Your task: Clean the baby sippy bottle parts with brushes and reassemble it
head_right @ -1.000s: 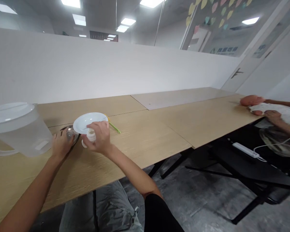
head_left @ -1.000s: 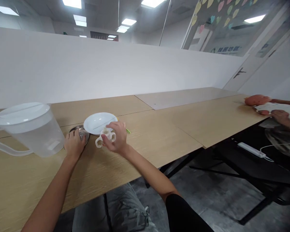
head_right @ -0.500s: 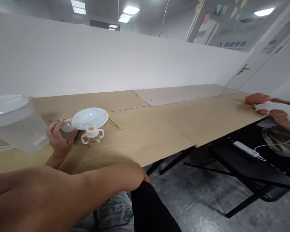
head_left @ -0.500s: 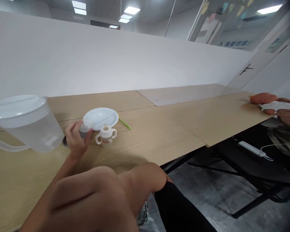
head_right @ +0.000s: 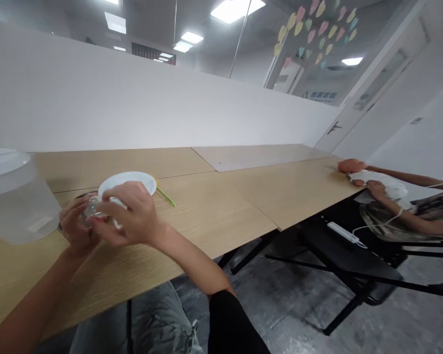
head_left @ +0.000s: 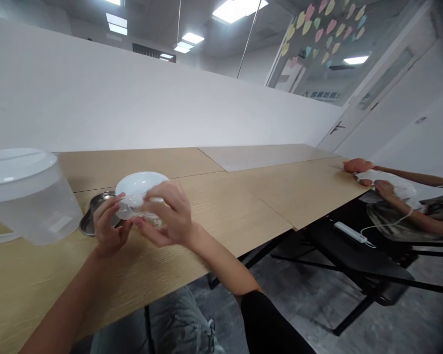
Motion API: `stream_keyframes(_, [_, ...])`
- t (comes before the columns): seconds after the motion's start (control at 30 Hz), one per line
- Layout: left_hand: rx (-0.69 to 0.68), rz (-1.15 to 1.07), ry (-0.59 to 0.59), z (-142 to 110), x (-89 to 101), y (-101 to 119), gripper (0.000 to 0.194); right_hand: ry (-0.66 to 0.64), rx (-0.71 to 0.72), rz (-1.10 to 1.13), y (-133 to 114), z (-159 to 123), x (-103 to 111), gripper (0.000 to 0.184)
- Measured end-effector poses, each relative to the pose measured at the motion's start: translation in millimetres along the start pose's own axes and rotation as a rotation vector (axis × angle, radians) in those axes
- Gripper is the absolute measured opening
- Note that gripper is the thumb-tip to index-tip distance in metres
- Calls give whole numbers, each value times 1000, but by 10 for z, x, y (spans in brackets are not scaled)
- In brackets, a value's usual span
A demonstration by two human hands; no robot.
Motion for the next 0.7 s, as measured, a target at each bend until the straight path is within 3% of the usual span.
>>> stream_keyframes(0.1, [-302, 15, 103, -9, 24, 155, 37, -52, 13, 74, 206, 8, -260, 41])
stream_keyframes(0.17, [-390, 33, 88, -4, 9, 222, 37, -97, 64, 109, 235, -111, -391, 44])
stream_keyframes(0.27, [-452, 82, 25, -10, -41, 274, 42, -26, 99, 93, 238, -360, -494, 46])
stream_keyframes(0.37, [-388, 133, -1, -6, -94, 301, 56, 144, 23, 56, 274, -541, -543, 49])
stream_keyframes(0.53, [-229, 217, -87, -19, -193, 307, 71, 330, -365, 161, 390, -659, -641, 44])
stream_keyframes(0.7, [-75, 254, -220, -112, -285, 163, 58, 318, -377, 239, 378, -708, -727, 41])
Point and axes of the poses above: each hand's wrist, its own z-axis towards the middle knuckle, its own x-axis out of the back of the hand, y = z × x, the point moved 3 cm from there along z, towards the middle knuckle, and after that the axes turned 15 degrees about x, right-handed, at the moved point
